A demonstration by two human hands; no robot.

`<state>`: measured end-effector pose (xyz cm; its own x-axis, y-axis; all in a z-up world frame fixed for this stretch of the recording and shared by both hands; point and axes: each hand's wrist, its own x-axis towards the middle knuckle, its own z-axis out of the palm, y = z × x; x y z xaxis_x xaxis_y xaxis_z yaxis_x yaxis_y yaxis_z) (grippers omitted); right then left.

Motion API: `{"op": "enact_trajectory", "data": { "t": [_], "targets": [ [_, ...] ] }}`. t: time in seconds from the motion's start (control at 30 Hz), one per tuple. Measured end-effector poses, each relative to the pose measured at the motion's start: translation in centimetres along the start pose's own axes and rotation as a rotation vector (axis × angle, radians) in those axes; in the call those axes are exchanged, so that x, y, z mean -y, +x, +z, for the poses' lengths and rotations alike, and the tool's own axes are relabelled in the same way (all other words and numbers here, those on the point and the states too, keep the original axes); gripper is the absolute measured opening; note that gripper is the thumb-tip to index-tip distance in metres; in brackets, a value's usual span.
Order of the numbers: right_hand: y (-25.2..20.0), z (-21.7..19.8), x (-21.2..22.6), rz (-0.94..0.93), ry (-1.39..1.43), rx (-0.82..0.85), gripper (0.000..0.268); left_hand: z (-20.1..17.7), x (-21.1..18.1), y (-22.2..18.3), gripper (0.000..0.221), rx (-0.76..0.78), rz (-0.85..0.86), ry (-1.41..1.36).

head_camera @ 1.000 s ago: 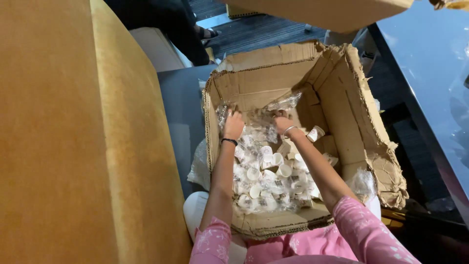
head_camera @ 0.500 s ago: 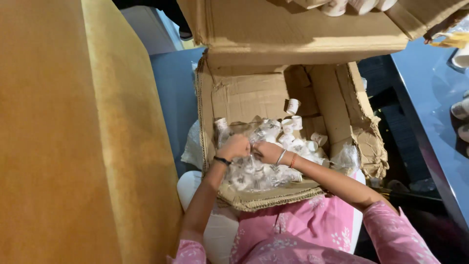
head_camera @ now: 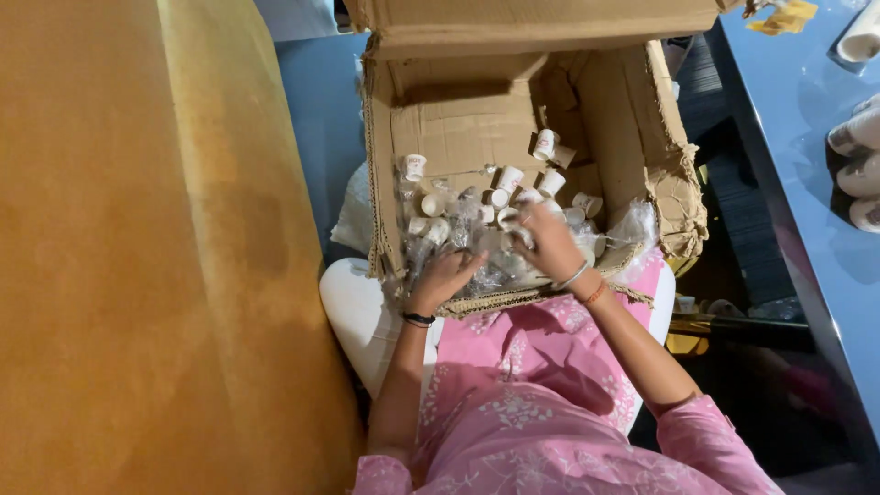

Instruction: Sort and stack small paper cups from a cardboard box into stacks and clear plastic sleeves.

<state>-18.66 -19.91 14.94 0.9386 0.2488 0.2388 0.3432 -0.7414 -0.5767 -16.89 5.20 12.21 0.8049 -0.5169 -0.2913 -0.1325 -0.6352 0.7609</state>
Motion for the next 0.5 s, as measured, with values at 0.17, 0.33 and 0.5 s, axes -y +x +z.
{"op": "enact_trajectory", "data": {
  "t": [0.17, 0.33, 0.5],
  "targets": [
    [6.7, -11.2, -0.2, -0.17, -0.338, -0.457, 0.077, 0.4, 0.2, -0.7, 0.077, -0.082, 0.107, -0.022],
    [10.2, -11.5, -3.4, -0.15, -0.565, -0.345, 0.087, 1.6, 2.2, 0.1, 0.084, -0.111, 0.009, 0.038],
    [11.4, -11.7, -1.4, -0.113, -0.396, -0.176, 0.095, 1.8, 2.0, 0.0, 0.076, -0.188, 0.09, 0.009]
  ]
}}
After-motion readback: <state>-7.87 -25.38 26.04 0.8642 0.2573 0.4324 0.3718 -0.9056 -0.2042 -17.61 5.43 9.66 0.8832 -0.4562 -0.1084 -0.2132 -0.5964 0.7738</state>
